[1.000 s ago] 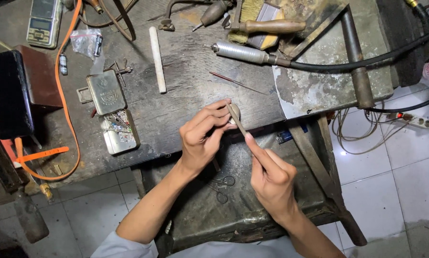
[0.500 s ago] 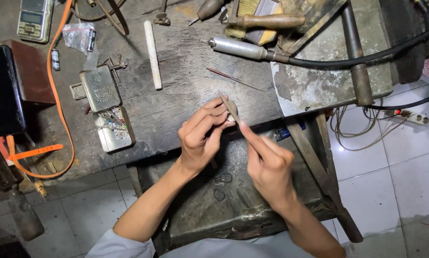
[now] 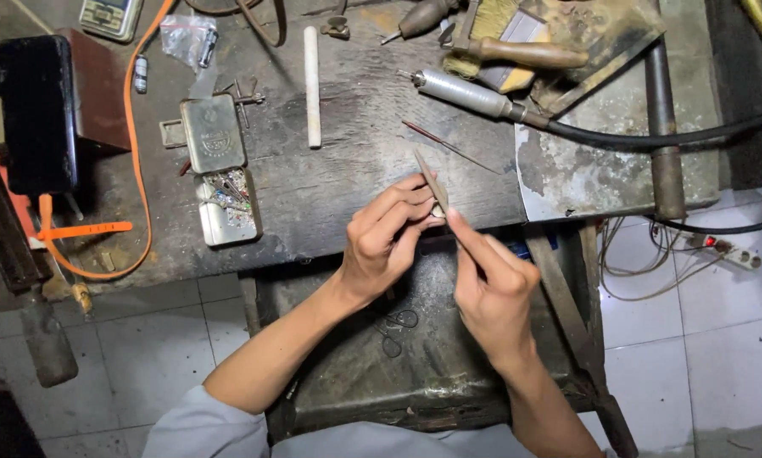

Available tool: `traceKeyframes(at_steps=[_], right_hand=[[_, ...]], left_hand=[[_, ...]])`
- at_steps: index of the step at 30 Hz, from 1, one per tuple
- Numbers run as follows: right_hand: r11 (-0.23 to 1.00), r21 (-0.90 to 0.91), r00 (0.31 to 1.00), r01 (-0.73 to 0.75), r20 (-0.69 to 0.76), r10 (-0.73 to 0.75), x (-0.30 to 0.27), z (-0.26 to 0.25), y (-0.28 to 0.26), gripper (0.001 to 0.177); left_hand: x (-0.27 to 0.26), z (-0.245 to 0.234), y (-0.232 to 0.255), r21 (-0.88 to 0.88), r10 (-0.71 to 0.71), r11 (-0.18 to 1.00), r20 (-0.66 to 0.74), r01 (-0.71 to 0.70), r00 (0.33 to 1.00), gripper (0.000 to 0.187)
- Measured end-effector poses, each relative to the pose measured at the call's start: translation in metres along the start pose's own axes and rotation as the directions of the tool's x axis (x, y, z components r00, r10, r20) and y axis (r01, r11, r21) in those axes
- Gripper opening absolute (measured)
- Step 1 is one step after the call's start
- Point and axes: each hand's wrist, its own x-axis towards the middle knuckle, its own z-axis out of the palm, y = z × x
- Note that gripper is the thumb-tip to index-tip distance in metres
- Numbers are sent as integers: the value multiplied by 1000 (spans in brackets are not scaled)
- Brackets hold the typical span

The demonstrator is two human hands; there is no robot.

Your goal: The person is using a hand file to shape and smooth the surface of a small metal ring at a jewelry workbench.

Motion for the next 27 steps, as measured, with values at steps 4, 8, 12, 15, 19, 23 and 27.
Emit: traceKeyframes(at_steps=[4,8,12,15,19,23,27], right_hand=[[999,24,1000,29,-8,-29,21,0,-17,26],[997,4,997,80,-4,-80,13,5,-8,32],[988,152,1000,-21,22,18,14,10,-29,25],[961,258,994,-105,26,102,6,22,-21,17],[904,341,961,-258,187,204,6,27,-36,10],[918,321,966,-231,187,178,10,29,-42,11],[944,296,988,-145,93,123,9,25,-28,10]], left_hand=[[-1,-2,4,23,-3,1000,-4,3,1000,12],[0,-8,13,-51,-28,998,-36,26,999,16],[-1,-27,19,-103,-30,994,-47,25,998,17],[-11,-40,24,-105,-23,994,-85,14,996,16],[-25,-66,25,-19,75,997,-23,-76,997,18],[-21,-101,26,218,128,967,32,-132,991,34],[25,-184,23,800,122,589,-227,114,966,45]])
